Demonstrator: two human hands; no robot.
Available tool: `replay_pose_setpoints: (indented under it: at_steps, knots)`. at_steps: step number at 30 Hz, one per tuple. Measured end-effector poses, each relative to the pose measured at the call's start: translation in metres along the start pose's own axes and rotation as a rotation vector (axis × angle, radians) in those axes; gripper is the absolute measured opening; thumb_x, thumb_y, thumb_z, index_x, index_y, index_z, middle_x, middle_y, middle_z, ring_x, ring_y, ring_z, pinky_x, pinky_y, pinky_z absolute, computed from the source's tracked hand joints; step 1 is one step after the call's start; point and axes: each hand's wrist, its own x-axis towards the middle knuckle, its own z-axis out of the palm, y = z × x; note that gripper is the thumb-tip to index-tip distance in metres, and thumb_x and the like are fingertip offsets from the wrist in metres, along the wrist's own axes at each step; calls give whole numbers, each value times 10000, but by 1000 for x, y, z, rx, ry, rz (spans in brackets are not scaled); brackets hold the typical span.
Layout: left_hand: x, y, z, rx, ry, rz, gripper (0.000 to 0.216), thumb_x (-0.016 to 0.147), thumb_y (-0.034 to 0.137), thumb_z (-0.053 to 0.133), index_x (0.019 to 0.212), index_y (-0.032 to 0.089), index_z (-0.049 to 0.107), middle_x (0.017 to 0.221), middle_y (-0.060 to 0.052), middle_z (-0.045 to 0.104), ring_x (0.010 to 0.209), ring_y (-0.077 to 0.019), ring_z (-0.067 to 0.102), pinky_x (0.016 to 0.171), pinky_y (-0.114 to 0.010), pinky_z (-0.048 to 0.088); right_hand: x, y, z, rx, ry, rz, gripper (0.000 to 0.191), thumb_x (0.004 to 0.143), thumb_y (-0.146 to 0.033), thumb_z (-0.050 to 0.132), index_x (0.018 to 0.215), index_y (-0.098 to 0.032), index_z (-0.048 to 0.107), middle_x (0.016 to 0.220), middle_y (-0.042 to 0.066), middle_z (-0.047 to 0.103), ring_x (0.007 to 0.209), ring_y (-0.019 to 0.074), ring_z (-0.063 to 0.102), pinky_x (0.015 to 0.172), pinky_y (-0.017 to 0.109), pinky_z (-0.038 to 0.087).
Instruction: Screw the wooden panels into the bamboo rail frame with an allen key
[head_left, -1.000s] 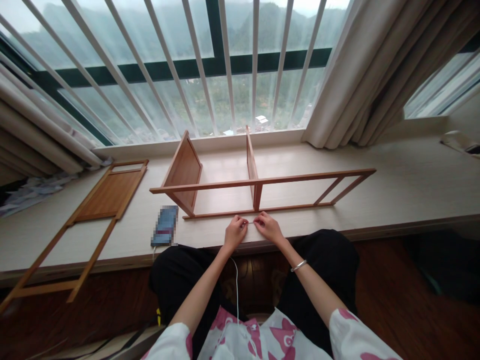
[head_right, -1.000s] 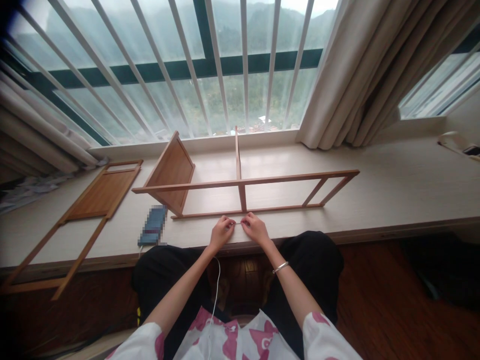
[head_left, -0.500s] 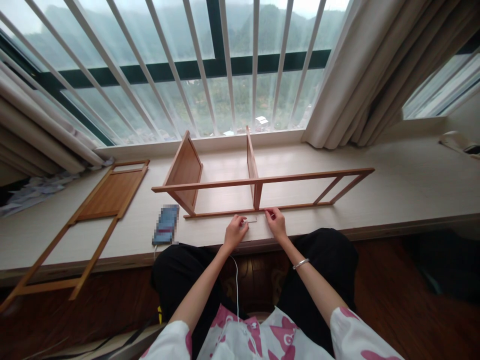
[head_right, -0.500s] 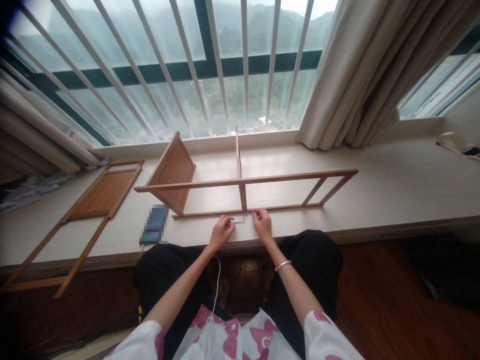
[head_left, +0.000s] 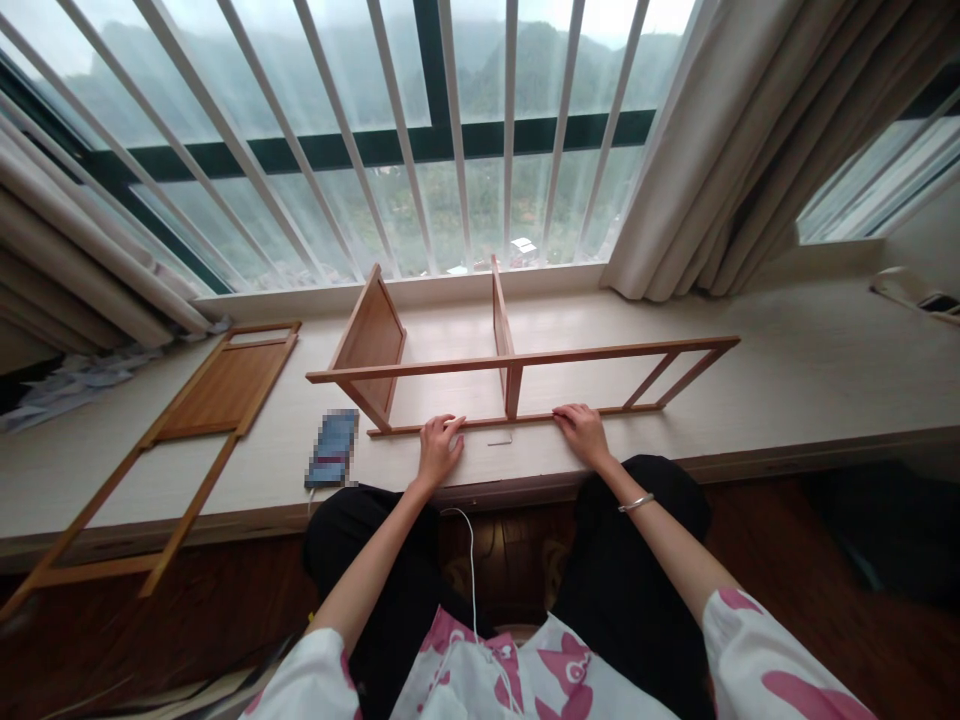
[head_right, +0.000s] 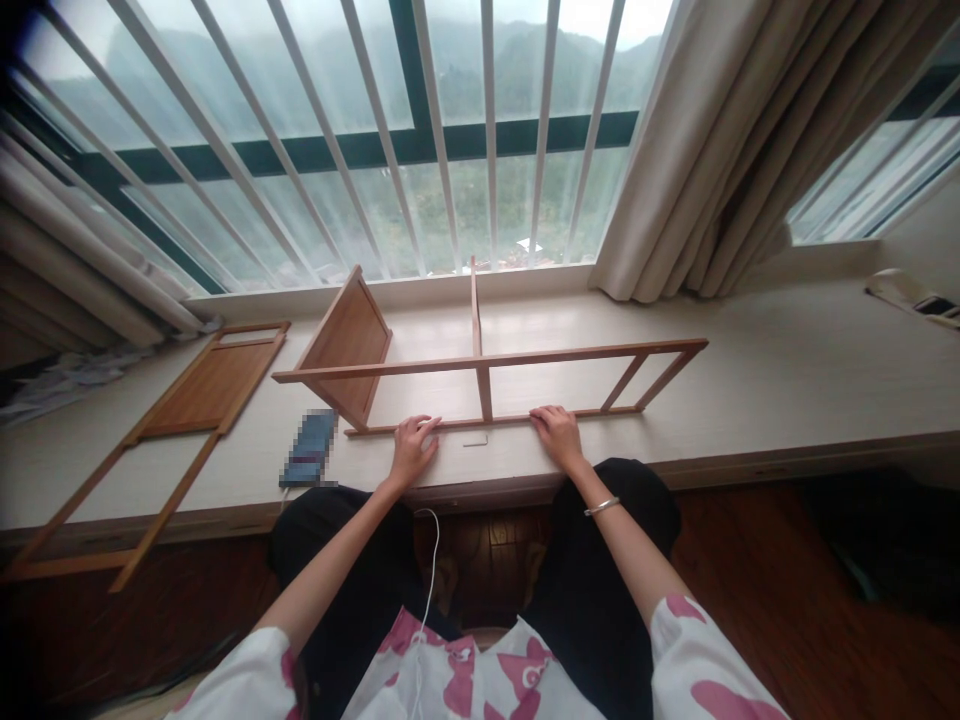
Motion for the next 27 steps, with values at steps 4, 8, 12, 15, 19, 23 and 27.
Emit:
replay_pose_setpoints:
  at_steps: [4,8,12,15,19,23,27]
  knots:
    - [8,-26,-11,72,-44,-20,349,814,272,430,1152,256,512,1099,-78,524,1059,-228,420,935,-411,269,5,2,8,5,6,27,227,860,-323,410,937,-251,612,931,43,624,893,214,497,808,362,307]
    - [19,-42,-8,80,-56,-69,285,836,323,396,1031,242,587,967,-69,564,978,-205,470,942,-413,246,16,7,18,51,27,64,223,849,-319,420,919,-240,616,927,50,621,886,221,488,784,356,323]
    - [32,-53,0,22,-81,-82,270,831,354,405,947,253,626,892,-53,580,910,-191,496,860,-370,304,34,17,31,118,59,93,193,827,-300,449,893,-232,618,900,44,620,867,215,486,784,355,343]
    - [43,-61,4,3,-73,-102,260,814,364,436,950,270,637,879,-47,585,894,-190,500,794,-345,327,50,24,40,148,71,122,174,804,-289,474,859,-220,624,872,48,620,852,215,488,781,362,352]
    - [57,-68,7,5,-41,-132,256,787,389,474,925,272,656,869,-49,588,884,-193,498,774,-337,334,68,28,48,176,71,131,167,784,-284,485,833,-210,627,843,51,619,844,213,492,779,362,362]
    - [63,-72,12,-1,-12,-169,228,763,379,511,877,269,675,848,-49,594,878,-198,492,788,-351,325,74,27,53,179,116,129,177,786,-274,469,842,-193,617,842,63,618,840,215,493,786,366,360]
    - [65,-75,14,-24,-25,-175,223,757,378,516,872,274,676,853,-44,596,882,-194,489,807,-362,311,72,25,56,164,125,146,178,787,-271,467,849,-191,613,848,65,620,850,215,495,791,367,354]
